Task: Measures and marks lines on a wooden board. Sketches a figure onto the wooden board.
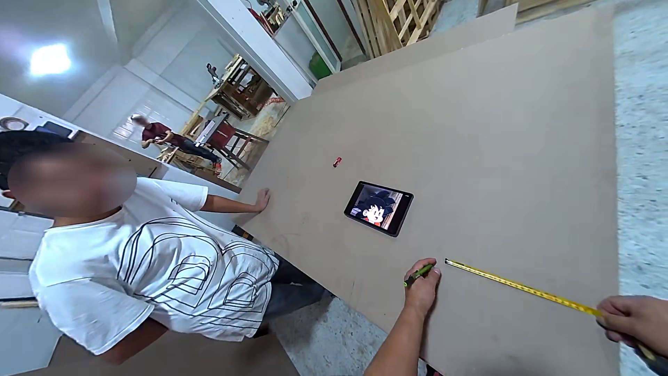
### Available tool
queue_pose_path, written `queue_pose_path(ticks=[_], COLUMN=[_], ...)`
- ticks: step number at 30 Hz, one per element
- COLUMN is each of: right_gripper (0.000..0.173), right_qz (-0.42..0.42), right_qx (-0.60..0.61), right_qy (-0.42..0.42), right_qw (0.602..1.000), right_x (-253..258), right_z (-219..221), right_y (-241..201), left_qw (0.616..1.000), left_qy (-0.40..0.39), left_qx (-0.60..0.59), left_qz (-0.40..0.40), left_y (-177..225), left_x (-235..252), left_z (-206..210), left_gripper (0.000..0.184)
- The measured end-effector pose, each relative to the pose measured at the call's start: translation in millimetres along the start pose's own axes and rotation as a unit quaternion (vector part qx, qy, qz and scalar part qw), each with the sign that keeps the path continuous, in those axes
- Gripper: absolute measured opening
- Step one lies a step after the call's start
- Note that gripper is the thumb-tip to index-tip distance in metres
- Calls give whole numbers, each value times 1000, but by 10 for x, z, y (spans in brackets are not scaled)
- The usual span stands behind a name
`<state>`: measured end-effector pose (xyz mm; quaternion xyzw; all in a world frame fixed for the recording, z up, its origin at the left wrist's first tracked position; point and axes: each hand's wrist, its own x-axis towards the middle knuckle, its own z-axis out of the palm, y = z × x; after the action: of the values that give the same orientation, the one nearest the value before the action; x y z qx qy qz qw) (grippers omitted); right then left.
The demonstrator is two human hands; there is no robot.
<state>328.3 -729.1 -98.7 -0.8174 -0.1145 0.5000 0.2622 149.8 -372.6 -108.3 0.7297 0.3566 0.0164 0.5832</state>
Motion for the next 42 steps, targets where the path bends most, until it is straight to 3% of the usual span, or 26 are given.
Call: queue_pose_path(ticks=[21, 26, 37, 42], right_gripper=[20, 28, 29, 29], right_qz=[-13, -48, -40, -33], right_qx=[-30, -106, -103, -98], right_qy=[5, 27, 32, 29], right_qw=[999, 993, 993, 994], right_x=[33, -52, -58, -63], right_z=[-25, -103, -76, -70], right_y=[14, -6, -13, -19], left_qw=[1000, 999, 996, 997], left_qy=[6, 17, 80, 78], left_qx=[-5, 30, -48, -20], left_qz=[4, -30, -2, 0], left_y=[-4, 156, 151, 207], left_x=[11, -67, 55, 103], left_z=[-13, 87, 239, 307], left_gripper=[33, 27, 15, 12])
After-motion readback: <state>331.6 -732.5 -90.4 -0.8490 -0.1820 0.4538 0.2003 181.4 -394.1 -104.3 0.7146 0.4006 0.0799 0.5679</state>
